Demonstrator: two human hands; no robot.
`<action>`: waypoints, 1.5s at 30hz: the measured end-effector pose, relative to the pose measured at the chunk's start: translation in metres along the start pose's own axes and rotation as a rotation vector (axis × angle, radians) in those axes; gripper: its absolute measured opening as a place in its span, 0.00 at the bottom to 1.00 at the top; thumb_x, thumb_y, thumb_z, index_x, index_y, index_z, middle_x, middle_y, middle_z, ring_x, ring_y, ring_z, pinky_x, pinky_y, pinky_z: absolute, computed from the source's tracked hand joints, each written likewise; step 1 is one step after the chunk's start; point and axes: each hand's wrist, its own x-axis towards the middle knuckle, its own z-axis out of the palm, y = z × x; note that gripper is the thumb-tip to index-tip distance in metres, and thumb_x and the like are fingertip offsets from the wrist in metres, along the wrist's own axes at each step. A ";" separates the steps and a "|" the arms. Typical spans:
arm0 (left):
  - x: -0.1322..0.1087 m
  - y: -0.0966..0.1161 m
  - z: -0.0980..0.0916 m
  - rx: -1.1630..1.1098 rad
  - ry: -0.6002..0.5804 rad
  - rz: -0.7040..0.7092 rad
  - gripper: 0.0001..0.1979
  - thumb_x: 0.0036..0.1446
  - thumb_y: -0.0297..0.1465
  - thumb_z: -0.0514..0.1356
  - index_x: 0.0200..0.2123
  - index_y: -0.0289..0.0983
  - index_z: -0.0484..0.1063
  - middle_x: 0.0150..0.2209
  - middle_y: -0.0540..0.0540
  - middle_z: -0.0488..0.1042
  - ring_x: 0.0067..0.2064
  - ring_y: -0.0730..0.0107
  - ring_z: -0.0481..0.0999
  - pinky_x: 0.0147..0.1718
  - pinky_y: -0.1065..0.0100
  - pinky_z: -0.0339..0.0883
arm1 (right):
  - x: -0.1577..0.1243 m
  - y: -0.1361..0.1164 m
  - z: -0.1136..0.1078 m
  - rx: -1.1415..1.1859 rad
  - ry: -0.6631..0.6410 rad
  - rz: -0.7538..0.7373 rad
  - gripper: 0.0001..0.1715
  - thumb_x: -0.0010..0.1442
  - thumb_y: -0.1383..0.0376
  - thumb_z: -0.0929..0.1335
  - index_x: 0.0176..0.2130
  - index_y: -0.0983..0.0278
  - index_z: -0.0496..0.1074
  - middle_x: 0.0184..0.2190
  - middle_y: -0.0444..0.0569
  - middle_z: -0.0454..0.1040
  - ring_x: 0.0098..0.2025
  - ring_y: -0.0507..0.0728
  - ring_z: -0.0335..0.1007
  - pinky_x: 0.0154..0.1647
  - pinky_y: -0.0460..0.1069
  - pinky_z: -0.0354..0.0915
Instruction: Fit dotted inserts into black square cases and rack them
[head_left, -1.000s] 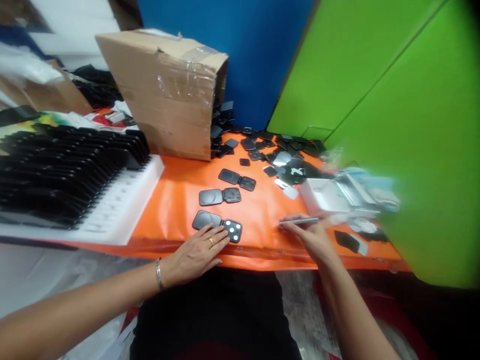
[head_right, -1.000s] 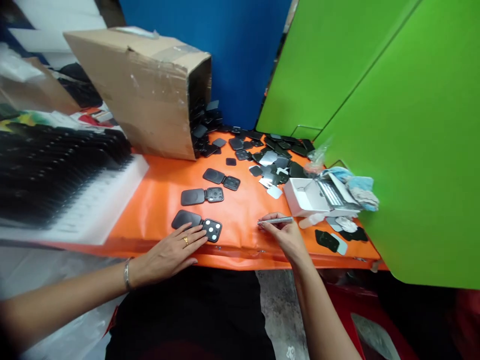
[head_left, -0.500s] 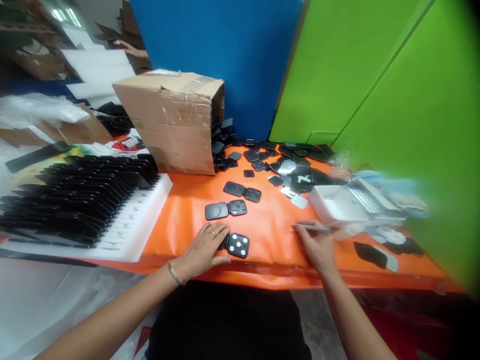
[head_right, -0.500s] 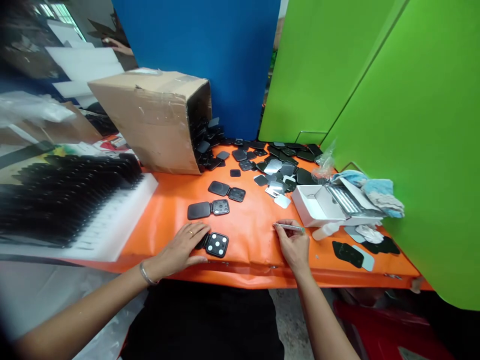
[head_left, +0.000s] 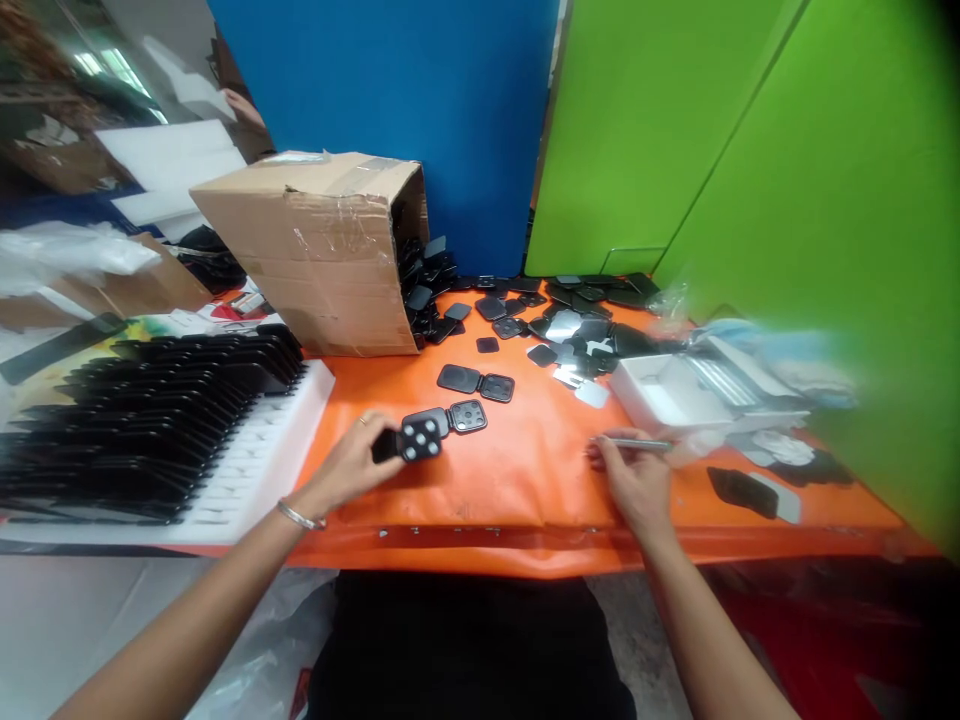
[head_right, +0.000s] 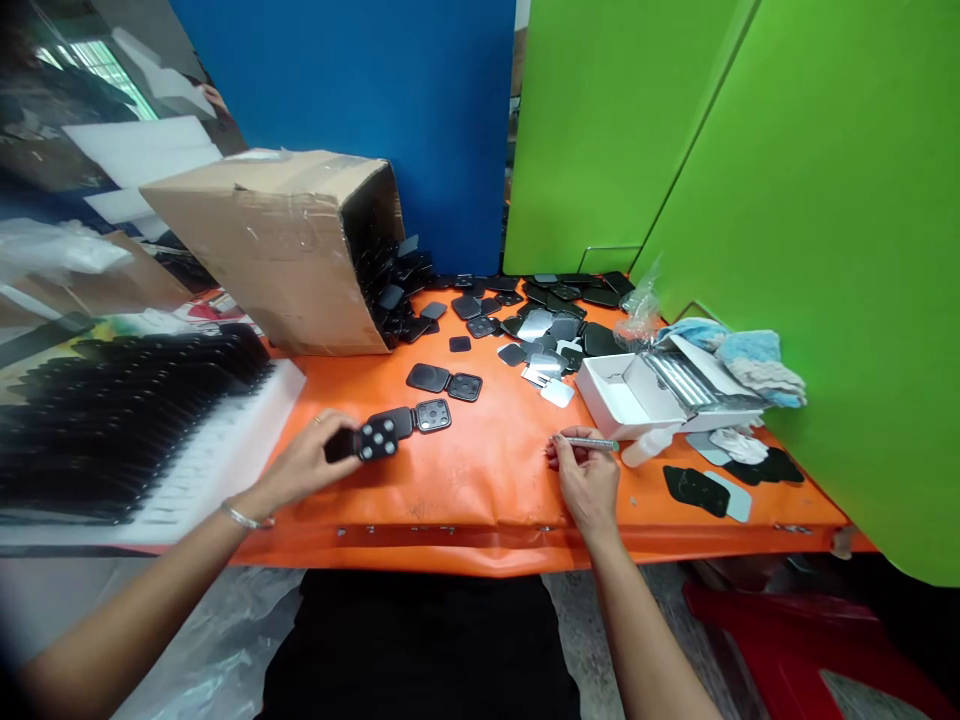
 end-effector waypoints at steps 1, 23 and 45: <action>0.007 -0.012 -0.008 0.043 0.069 -0.044 0.13 0.54 0.37 0.59 0.42 0.39 0.66 0.40 0.46 0.67 0.43 0.62 0.67 0.44 0.62 0.63 | 0.000 0.000 0.000 0.001 -0.001 0.001 0.13 0.52 0.58 0.70 0.32 0.64 0.67 0.23 0.47 0.74 0.25 0.54 0.72 0.26 0.47 0.71; 0.034 -0.040 0.007 0.151 0.100 -0.015 0.18 0.58 0.39 0.57 0.50 0.40 0.67 0.51 0.42 0.67 0.54 0.57 0.65 0.55 0.57 0.60 | 0.000 0.006 -0.001 -0.093 -0.007 -0.082 0.15 0.51 0.55 0.71 0.30 0.66 0.73 0.26 0.51 0.76 0.29 0.56 0.75 0.29 0.49 0.72; 0.007 0.054 0.077 -0.085 -0.064 0.050 0.18 0.52 0.39 0.64 0.45 0.39 0.69 0.44 0.44 0.66 0.47 0.58 0.64 0.49 0.58 0.62 | 0.001 0.009 -0.001 -0.407 -0.091 -0.212 0.24 0.59 0.47 0.62 0.31 0.64 0.70 0.27 0.53 0.77 0.34 0.60 0.74 0.39 0.51 0.65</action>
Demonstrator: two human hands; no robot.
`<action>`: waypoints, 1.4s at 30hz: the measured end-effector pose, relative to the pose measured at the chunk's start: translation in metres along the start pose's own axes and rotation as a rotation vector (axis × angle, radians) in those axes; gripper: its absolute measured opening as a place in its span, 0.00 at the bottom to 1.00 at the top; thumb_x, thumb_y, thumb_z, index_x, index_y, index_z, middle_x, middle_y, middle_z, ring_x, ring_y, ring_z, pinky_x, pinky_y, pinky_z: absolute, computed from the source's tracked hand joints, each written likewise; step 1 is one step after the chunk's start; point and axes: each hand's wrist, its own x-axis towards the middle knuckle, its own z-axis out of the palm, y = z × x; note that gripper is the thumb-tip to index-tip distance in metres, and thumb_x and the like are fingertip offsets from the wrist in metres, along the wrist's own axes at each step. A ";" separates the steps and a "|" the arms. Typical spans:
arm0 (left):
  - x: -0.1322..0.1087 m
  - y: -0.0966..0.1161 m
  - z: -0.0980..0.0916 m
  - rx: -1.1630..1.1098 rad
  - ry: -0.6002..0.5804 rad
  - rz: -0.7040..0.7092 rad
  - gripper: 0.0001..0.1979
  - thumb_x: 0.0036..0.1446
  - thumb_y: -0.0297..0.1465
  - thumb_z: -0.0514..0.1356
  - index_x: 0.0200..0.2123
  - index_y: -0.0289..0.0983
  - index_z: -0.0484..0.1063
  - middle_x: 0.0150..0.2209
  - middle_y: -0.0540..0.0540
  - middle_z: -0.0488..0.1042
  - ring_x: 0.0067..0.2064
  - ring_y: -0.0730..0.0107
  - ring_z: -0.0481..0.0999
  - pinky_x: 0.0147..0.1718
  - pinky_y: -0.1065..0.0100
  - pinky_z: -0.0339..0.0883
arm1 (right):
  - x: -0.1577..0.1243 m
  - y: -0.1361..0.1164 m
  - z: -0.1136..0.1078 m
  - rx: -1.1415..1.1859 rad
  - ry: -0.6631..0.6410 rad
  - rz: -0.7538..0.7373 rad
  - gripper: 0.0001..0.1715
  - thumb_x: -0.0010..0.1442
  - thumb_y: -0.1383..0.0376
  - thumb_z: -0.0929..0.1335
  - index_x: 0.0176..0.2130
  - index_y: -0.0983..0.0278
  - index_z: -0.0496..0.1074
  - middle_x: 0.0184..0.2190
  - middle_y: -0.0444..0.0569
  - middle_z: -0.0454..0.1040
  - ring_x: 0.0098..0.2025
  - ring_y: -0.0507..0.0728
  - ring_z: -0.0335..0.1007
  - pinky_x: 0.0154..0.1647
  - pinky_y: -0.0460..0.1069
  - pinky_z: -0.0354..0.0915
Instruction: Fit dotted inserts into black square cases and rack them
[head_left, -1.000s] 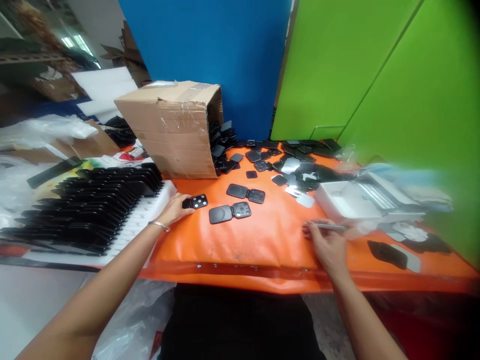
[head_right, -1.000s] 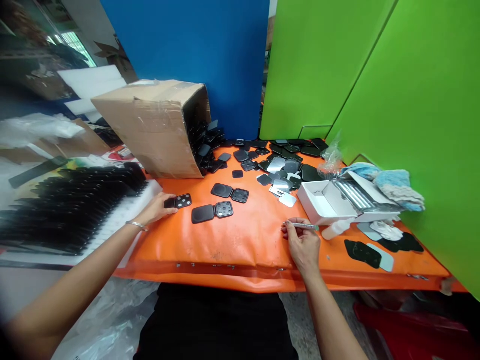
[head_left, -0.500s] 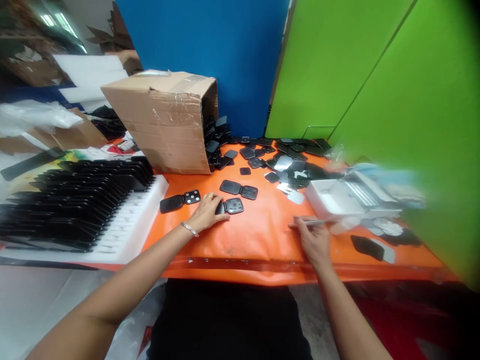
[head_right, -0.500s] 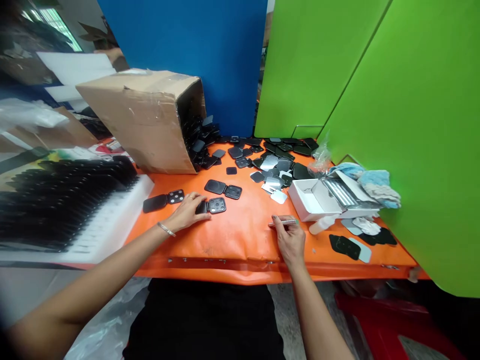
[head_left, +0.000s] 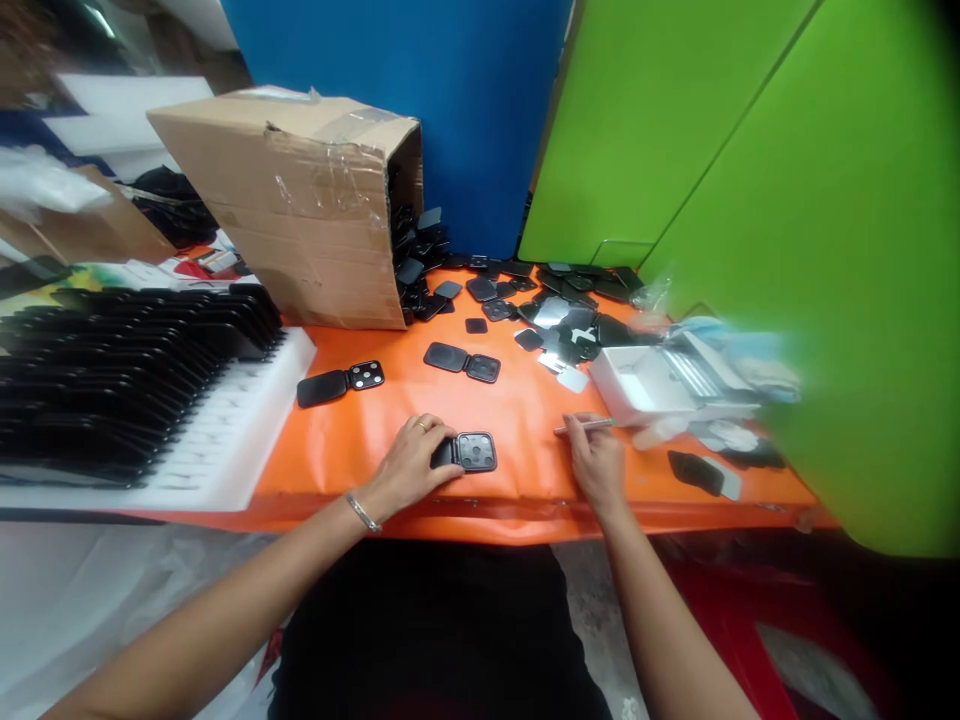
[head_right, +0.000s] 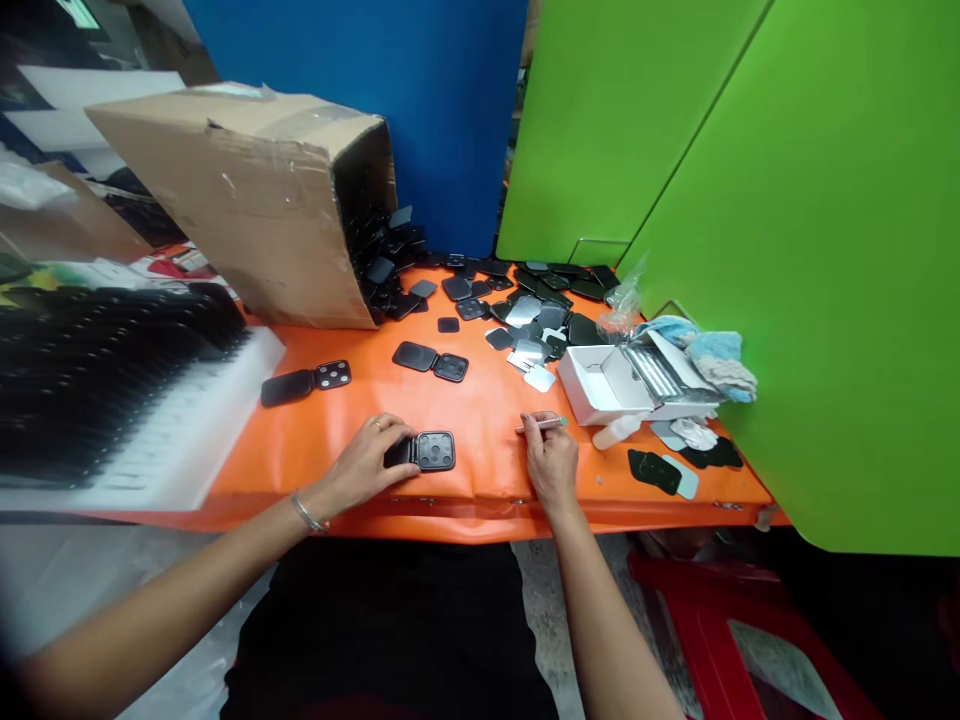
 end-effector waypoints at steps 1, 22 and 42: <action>-0.004 0.002 0.004 -0.015 0.025 -0.010 0.18 0.53 0.38 0.64 0.46 0.40 0.69 0.45 0.44 0.66 0.48 0.59 0.64 0.50 0.58 0.61 | -0.002 -0.002 -0.001 0.050 -0.009 0.007 0.23 0.58 0.47 0.63 0.31 0.64 0.69 0.28 0.53 0.77 0.34 0.59 0.74 0.38 0.51 0.66; -0.015 0.002 0.018 -0.073 0.175 -0.059 0.17 0.51 0.36 0.64 0.46 0.42 0.72 0.46 0.45 0.68 0.49 0.59 0.64 0.50 0.57 0.61 | -0.045 -0.087 0.048 -0.012 -0.665 -0.151 0.06 0.57 0.61 0.65 0.33 0.62 0.69 0.28 0.49 0.74 0.29 0.56 0.70 0.28 0.49 0.65; -0.017 0.009 0.013 -0.079 0.152 -0.093 0.17 0.54 0.33 0.61 0.49 0.44 0.70 0.47 0.45 0.68 0.49 0.59 0.64 0.49 0.57 0.60 | -0.030 -0.101 0.058 -0.104 -0.760 -0.231 0.01 0.51 0.68 0.64 0.28 0.62 0.66 0.23 0.45 0.70 0.22 0.53 0.65 0.24 0.47 0.61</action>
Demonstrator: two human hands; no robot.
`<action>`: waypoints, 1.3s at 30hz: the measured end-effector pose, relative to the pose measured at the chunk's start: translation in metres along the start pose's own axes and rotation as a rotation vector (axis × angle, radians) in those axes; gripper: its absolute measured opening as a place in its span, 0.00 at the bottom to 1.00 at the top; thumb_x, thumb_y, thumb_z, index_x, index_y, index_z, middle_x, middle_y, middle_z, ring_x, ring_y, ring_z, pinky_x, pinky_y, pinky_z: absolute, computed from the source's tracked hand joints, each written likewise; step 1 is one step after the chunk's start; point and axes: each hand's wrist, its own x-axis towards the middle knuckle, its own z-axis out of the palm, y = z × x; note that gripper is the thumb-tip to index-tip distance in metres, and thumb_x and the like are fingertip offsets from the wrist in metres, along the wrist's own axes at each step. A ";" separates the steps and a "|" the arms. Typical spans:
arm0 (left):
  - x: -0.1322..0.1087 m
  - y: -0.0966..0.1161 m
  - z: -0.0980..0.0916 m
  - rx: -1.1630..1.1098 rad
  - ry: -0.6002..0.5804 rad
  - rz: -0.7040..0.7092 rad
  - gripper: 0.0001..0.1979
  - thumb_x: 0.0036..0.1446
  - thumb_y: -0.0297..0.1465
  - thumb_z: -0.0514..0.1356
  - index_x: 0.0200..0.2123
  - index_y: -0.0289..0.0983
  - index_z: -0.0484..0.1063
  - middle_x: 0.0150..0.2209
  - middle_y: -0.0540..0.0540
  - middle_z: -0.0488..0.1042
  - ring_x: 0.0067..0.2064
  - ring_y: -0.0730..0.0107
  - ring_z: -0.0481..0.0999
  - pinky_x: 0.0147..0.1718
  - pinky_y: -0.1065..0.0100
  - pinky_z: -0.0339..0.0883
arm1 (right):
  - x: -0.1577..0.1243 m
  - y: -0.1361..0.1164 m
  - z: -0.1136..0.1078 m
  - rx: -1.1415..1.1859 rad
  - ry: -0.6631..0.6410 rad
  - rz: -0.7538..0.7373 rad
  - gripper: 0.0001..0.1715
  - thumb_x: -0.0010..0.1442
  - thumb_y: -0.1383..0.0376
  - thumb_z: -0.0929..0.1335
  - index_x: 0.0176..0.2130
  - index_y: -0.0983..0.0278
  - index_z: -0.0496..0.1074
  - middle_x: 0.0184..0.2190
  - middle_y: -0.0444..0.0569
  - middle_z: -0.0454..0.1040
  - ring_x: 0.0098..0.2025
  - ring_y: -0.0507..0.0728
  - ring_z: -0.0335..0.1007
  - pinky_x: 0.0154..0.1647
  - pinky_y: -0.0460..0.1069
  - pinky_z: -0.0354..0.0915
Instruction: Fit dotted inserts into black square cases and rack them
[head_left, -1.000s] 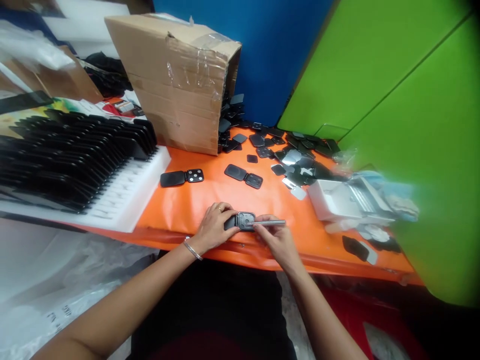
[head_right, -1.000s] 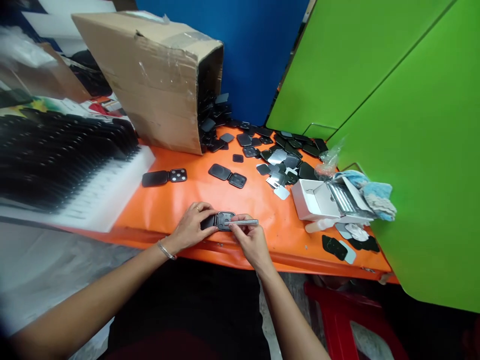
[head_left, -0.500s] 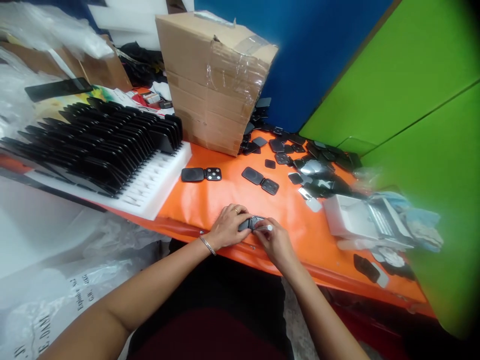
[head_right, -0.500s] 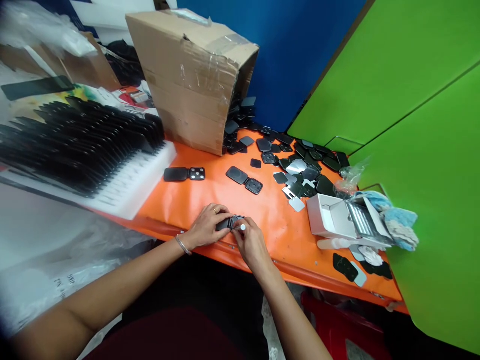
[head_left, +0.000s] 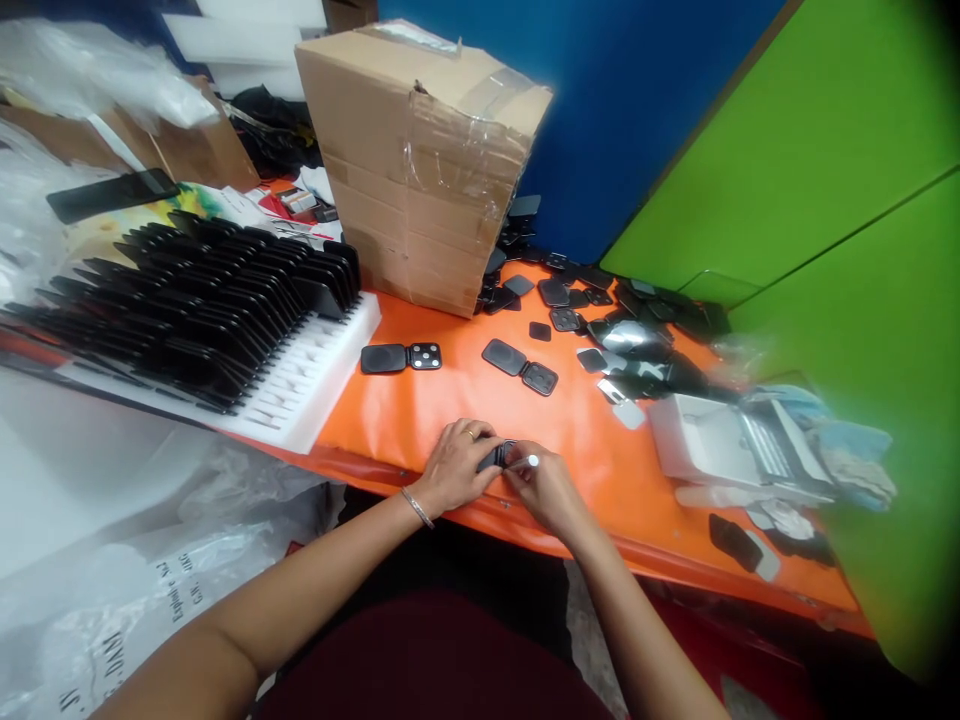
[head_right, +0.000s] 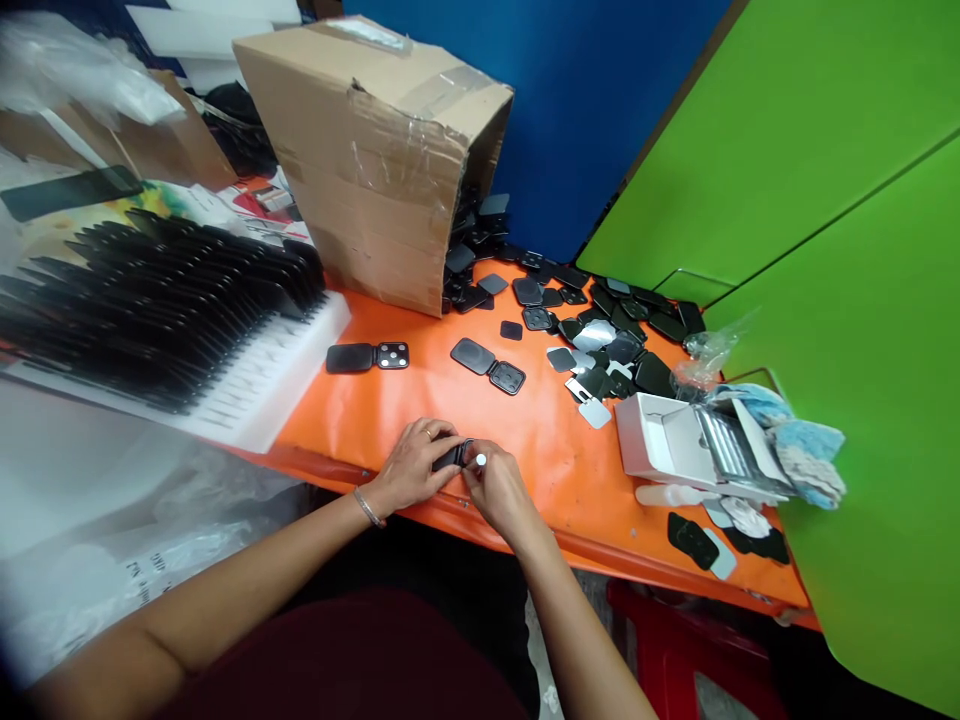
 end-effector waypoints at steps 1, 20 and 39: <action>0.000 0.001 0.000 0.005 -0.001 -0.003 0.17 0.54 0.33 0.61 0.49 0.44 0.70 0.47 0.45 0.68 0.49 0.59 0.64 0.49 0.57 0.60 | 0.001 0.001 -0.003 0.031 -0.039 0.003 0.01 0.50 0.68 0.64 0.28 0.62 0.66 0.23 0.44 0.70 0.23 0.53 0.65 0.24 0.46 0.61; 0.000 -0.004 0.001 0.027 0.003 0.028 0.18 0.55 0.34 0.60 0.50 0.41 0.69 0.48 0.44 0.67 0.50 0.59 0.63 0.50 0.57 0.59 | -0.006 0.014 -0.023 0.570 -0.168 0.229 0.11 0.50 0.61 0.71 0.30 0.66 0.69 0.28 0.46 0.72 0.30 0.53 0.69 0.35 0.49 0.66; -0.001 0.003 0.003 0.076 0.059 0.024 0.17 0.54 0.31 0.61 0.49 0.39 0.69 0.47 0.44 0.68 0.49 0.59 0.64 0.49 0.58 0.60 | 0.006 0.004 -0.011 0.096 -0.155 0.067 0.03 0.50 0.70 0.66 0.29 0.63 0.66 0.21 0.43 0.69 0.24 0.52 0.65 0.24 0.45 0.60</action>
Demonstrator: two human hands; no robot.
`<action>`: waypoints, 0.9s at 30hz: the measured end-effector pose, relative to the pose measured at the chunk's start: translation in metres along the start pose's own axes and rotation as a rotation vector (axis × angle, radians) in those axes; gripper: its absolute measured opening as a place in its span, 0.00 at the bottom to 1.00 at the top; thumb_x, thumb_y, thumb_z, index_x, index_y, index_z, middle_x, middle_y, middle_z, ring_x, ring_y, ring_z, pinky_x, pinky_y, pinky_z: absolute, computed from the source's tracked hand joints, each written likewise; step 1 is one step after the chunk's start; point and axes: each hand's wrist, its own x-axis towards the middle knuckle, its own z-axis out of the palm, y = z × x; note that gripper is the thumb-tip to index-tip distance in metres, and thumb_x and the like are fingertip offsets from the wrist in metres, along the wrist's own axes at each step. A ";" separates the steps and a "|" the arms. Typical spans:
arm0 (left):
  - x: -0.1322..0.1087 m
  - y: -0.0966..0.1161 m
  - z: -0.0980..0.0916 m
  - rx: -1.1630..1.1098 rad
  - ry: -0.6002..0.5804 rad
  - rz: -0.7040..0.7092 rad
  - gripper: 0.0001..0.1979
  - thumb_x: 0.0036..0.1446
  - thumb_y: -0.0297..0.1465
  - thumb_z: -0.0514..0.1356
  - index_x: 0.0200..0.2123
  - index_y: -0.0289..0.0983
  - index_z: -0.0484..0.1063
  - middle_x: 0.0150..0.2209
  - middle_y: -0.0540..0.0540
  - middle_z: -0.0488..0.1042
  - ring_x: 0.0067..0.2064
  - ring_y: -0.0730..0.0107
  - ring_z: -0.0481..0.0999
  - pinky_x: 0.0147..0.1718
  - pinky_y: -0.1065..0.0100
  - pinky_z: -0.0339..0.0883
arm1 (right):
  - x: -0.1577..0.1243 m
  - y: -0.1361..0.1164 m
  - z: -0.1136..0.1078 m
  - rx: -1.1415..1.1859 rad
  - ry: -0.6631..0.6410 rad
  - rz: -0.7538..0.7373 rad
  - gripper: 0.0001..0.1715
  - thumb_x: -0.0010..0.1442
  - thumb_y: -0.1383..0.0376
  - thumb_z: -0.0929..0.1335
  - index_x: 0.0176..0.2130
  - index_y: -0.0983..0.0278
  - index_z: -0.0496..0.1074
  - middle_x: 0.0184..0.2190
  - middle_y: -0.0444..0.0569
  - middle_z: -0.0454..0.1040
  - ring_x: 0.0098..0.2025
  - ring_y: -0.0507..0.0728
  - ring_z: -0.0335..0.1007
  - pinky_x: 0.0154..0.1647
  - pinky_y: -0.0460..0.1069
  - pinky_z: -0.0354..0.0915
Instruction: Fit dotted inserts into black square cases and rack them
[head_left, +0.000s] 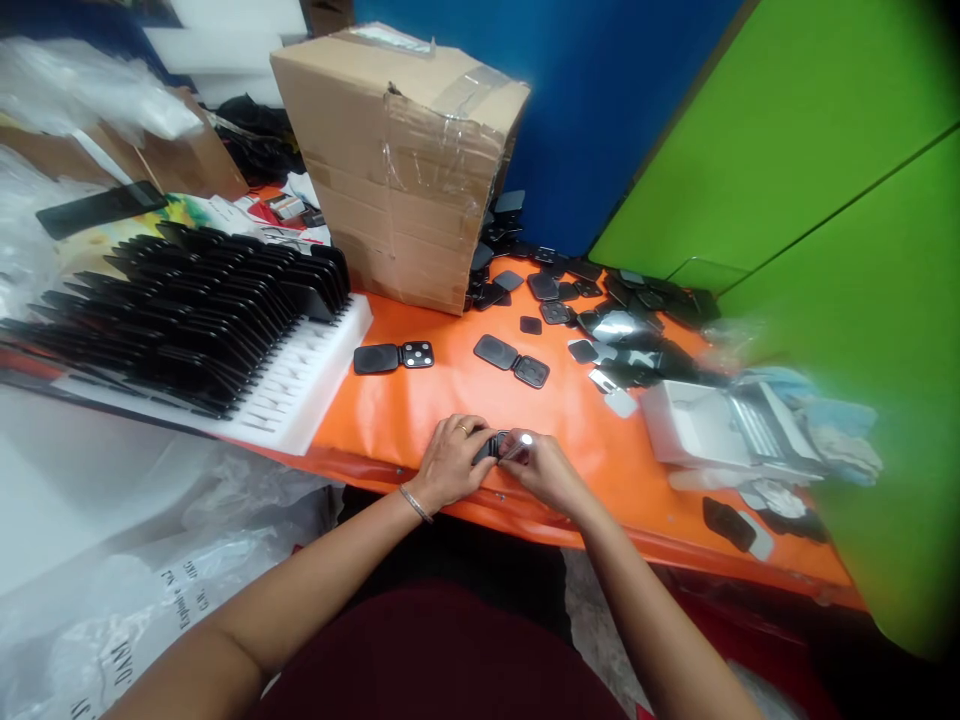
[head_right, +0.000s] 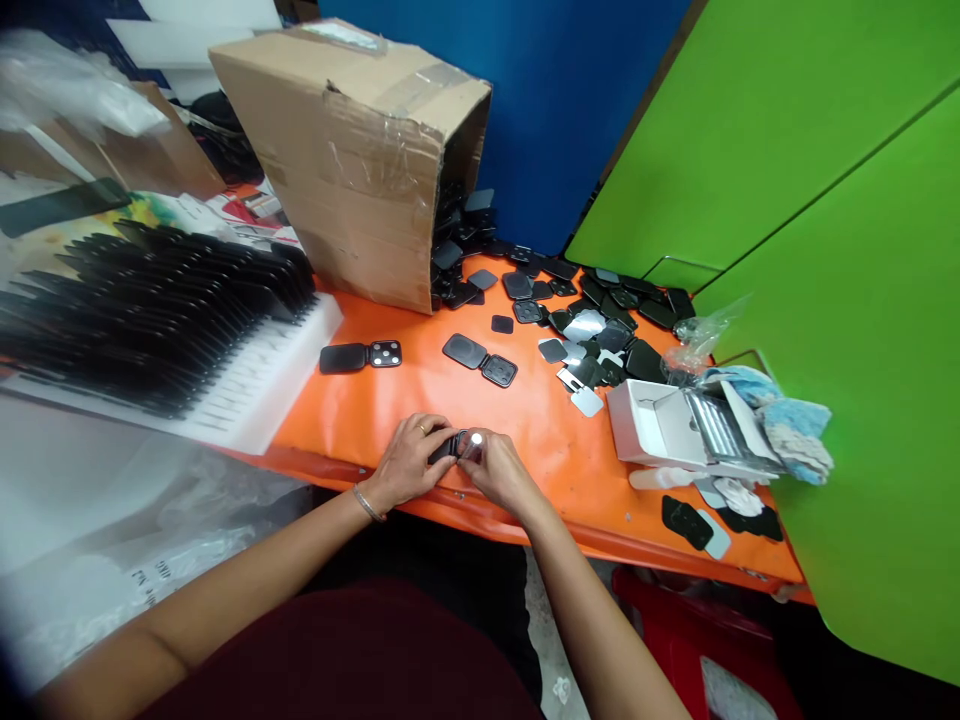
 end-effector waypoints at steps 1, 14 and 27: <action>0.000 0.000 0.000 0.000 0.001 -0.002 0.18 0.53 0.31 0.61 0.49 0.39 0.69 0.47 0.44 0.68 0.49 0.60 0.64 0.49 0.58 0.60 | 0.000 -0.002 -0.001 -0.004 -0.041 -0.010 0.03 0.49 0.71 0.66 0.28 0.63 0.66 0.21 0.42 0.69 0.23 0.52 0.65 0.24 0.45 0.59; -0.005 -0.016 0.013 0.162 -0.005 0.347 0.10 0.63 0.29 0.53 0.44 0.43 0.73 0.48 0.46 0.71 0.51 0.62 0.64 0.50 0.56 0.57 | -0.027 0.026 -0.012 0.474 0.038 0.089 0.13 0.49 0.58 0.72 0.31 0.65 0.72 0.30 0.49 0.76 0.33 0.56 0.72 0.36 0.51 0.68; -0.005 0.000 0.007 0.186 0.008 0.345 0.09 0.63 0.31 0.54 0.43 0.41 0.73 0.47 0.45 0.72 0.52 0.62 0.64 0.52 0.54 0.58 | -0.022 0.036 0.004 -0.062 0.281 -0.072 0.03 0.56 0.66 0.65 0.31 0.63 0.68 0.31 0.50 0.74 0.31 0.56 0.71 0.33 0.50 0.66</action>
